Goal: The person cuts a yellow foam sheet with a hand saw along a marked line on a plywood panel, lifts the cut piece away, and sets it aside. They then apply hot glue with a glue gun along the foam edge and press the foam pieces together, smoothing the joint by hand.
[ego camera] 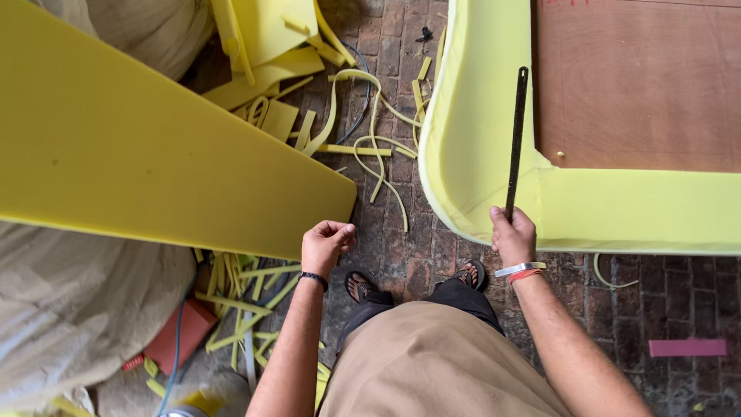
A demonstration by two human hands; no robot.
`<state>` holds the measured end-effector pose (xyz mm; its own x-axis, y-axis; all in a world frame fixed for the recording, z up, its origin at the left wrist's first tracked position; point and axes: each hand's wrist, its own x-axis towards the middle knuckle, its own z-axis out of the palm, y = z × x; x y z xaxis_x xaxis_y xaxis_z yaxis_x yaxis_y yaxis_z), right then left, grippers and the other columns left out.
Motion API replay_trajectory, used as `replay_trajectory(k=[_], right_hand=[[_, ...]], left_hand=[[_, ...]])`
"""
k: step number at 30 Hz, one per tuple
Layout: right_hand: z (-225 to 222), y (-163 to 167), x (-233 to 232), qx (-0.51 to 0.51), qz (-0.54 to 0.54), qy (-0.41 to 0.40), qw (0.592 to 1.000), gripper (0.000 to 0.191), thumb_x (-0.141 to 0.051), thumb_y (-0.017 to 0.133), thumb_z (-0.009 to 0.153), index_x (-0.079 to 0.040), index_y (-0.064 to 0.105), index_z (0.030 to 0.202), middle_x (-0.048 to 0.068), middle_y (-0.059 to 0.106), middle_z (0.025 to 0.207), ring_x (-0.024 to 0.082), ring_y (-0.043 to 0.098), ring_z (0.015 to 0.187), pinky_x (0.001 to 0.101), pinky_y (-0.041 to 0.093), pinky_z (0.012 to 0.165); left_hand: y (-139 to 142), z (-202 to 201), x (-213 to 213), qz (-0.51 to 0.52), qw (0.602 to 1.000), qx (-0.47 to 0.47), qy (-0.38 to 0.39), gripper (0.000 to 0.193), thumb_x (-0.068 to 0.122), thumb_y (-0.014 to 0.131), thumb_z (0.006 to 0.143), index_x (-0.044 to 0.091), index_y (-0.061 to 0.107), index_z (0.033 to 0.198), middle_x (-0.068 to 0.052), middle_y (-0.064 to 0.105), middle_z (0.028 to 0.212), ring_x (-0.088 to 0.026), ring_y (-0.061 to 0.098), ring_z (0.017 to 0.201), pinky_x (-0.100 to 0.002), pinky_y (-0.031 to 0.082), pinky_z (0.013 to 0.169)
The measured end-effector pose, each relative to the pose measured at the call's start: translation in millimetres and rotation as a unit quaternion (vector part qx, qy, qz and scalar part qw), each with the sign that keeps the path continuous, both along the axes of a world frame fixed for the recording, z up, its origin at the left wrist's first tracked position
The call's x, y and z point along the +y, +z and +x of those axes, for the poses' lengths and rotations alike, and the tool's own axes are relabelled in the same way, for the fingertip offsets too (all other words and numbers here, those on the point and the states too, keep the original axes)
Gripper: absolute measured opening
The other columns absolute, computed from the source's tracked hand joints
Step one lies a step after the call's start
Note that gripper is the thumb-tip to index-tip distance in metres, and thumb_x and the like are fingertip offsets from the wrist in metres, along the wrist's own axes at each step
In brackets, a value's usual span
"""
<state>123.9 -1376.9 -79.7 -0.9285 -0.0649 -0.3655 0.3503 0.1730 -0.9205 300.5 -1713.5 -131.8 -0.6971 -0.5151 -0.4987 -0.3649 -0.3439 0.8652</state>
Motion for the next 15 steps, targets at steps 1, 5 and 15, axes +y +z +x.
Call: replay_trajectory(k=[1,5,15], right_hand=[[5.0,4.1,-14.3,-0.008,-0.039,-0.009,0.999,0.025,-0.028,0.069,0.097,-0.012,0.057,0.083,-0.006,0.045,0.057,0.006,0.04,0.043,0.0239,0.034,0.038],[12.8,20.9,-49.2,-0.012,-0.046,-0.023,0.999,0.031,-0.031,0.072,0.098,-0.01,0.054,0.085,-0.006,0.042,0.059,0.006,0.037,0.044,0.0241,0.031,0.039],[-12.2,21.8,-110.0,-0.074,-0.041,0.009,0.996,0.017,-0.015,0.051,0.103,-0.005,0.064,0.104,0.004,0.064,0.072,0.01,0.058,0.053,0.0265,0.048,0.045]], left_hand=[[2.4,0.1,-10.7,0.018,1.0,0.016,-0.005,0.021,0.014,0.081,0.093,-0.004,0.069,0.09,-0.007,0.072,0.078,-0.011,0.065,0.063,-0.026,0.052,0.055],[3.3,-8.6,-38.7,0.064,0.997,0.048,-0.012,0.025,0.017,0.078,0.095,0.0,0.063,0.086,-0.005,0.07,0.075,-0.01,0.064,0.061,-0.025,0.053,0.055],[-21.9,-46.7,-75.9,-0.145,0.982,0.013,-0.119,0.049,0.011,0.077,0.086,0.002,0.059,0.131,-0.006,0.068,0.121,-0.018,0.068,0.109,-0.031,0.055,0.092]])
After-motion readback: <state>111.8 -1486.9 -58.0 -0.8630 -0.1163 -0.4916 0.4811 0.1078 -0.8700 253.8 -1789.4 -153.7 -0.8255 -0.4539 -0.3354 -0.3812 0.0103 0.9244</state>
